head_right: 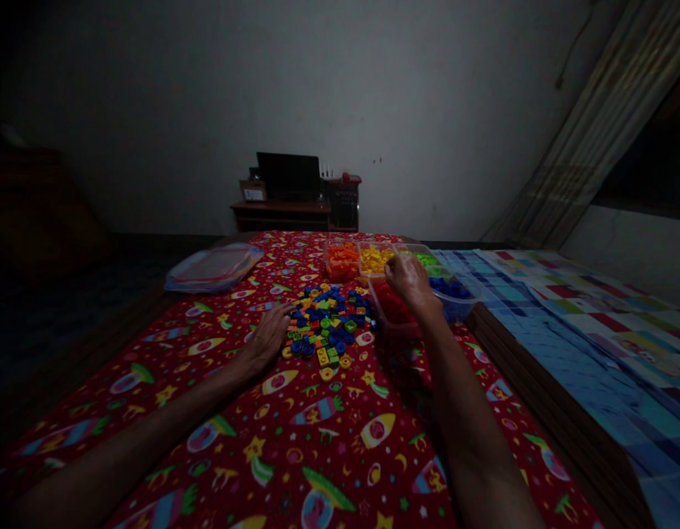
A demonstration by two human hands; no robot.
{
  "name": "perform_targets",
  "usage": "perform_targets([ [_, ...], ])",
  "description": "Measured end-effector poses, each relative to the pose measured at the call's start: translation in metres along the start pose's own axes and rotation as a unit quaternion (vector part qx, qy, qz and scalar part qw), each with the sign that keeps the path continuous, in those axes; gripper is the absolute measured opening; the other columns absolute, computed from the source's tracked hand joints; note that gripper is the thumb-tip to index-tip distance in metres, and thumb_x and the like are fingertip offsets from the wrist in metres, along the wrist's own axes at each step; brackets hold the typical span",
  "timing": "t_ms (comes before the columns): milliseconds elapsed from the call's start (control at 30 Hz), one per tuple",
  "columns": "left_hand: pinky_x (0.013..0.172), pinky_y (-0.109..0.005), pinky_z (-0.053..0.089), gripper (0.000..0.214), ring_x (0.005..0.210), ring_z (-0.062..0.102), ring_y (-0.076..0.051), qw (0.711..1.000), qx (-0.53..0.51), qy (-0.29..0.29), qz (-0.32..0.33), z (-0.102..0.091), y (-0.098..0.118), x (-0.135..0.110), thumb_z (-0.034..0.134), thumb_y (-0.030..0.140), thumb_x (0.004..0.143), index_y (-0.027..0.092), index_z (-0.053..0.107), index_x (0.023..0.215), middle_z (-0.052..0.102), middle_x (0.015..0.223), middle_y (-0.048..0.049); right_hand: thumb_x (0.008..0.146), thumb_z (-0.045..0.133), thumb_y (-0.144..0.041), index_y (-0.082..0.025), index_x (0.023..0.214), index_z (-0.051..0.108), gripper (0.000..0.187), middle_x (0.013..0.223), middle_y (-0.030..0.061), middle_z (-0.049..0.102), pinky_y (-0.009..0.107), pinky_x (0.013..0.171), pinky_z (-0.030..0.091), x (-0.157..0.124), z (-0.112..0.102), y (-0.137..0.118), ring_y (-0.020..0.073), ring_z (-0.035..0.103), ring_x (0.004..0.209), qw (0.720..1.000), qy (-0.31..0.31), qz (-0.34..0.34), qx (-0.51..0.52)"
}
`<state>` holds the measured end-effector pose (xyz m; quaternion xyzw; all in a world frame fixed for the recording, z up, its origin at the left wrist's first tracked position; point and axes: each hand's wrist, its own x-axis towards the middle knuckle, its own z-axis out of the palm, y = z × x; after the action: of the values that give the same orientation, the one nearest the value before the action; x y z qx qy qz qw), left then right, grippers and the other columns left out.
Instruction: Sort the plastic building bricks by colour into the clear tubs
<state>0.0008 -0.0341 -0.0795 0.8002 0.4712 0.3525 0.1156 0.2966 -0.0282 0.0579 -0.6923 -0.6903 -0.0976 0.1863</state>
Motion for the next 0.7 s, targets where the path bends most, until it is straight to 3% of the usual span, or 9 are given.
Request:
perform_targets([
  [133,0.113,-0.042,0.026,0.047,0.130,0.035,-0.019,1.000,-0.011,0.004,0.001,-0.004,0.003,-0.002,0.017,0.040,0.097,0.018,0.040,0.131,0.045,0.133,-0.0100,0.090,0.038,-0.023,-0.012,0.079,0.068,0.034,0.071,0.0083,0.065,0.025,0.060,0.037,-0.009,0.022,-0.034,0.0140,0.054,0.062,0.991,-0.034,-0.112,0.061],
  [233,0.112,-0.043,0.027,0.045,0.129,0.036,-0.020,1.000,-0.011,0.005,-0.003,-0.003,0.000,-0.002,0.018,0.039,0.097,0.020,0.039,0.131,0.045,0.133,-0.0089,0.092,0.043,-0.028,-0.011,0.104,0.065,0.030,0.098,0.0153,0.066,0.029,0.083,0.042,-0.021,0.050,-0.059,0.0198,0.059,0.092,0.978,-0.027,-0.198,0.064],
  [300,0.113,-0.043,0.027,0.044,0.130,0.035,-0.020,1.000,-0.007,0.003,0.012,-0.001,-0.003,-0.002,0.018,0.039,0.097,0.021,0.039,0.132,0.045,0.133,-0.0084,0.093,0.043,-0.029,-0.009,0.121,0.057,0.037,0.120,0.0209,0.059,0.036,0.098,0.036,-0.025,0.061,-0.062,0.0245,0.051,0.115,0.978,-0.017,-0.203,0.035],
  [400,0.113,-0.043,0.026,0.044,0.131,0.034,-0.021,1.000,-0.002,-0.005,0.030,0.001,-0.009,-0.002,0.018,0.039,0.097,0.022,0.039,0.132,0.044,0.134,-0.0083,0.095,0.037,-0.031,-0.011,0.133,0.048,0.044,0.136,0.0222,0.046,0.048,0.105,0.029,-0.020,0.060,-0.045,0.0298,0.040,0.127,0.991,-0.015,-0.132,-0.019],
  [467,0.113,-0.045,0.025,0.045,0.131,0.033,-0.021,0.999,0.005,-0.006,0.032,0.003,-0.013,-0.002,0.017,0.040,0.097,0.021,0.040,0.132,0.043,0.134,-0.0088,0.096,0.034,-0.029,-0.015,0.132,0.049,0.042,0.135,0.0194,0.049,0.048,0.103,0.031,-0.015,0.051,-0.023,0.0287,0.044,0.125,0.992,-0.045,-0.114,-0.035],
  [600,0.113,-0.046,0.025,0.046,0.132,0.031,-0.022,0.999,0.017,-0.009,0.045,0.007,-0.018,-0.002,0.017,0.040,0.097,0.021,0.042,0.130,0.043,0.134,-0.0090,0.098,0.030,-0.028,-0.013,0.116,0.061,0.039,0.118,0.0162,0.062,0.035,0.094,0.040,-0.014,0.033,0.015,0.0221,0.057,0.108,0.981,-0.130,-0.140,-0.023],
  [700,0.113,-0.045,0.025,0.046,0.132,0.031,-0.022,0.999,0.018,-0.003,0.045,0.009,-0.018,-0.001,0.017,0.040,0.097,0.020,0.045,0.127,0.043,0.134,-0.0091,0.099,0.028,-0.030,-0.012,0.107,0.064,0.041,0.104,0.0128,0.067,0.027,0.084,0.044,-0.029,0.020,0.031,0.0173,0.061,0.092,0.974,-0.146,-0.173,0.029],
])
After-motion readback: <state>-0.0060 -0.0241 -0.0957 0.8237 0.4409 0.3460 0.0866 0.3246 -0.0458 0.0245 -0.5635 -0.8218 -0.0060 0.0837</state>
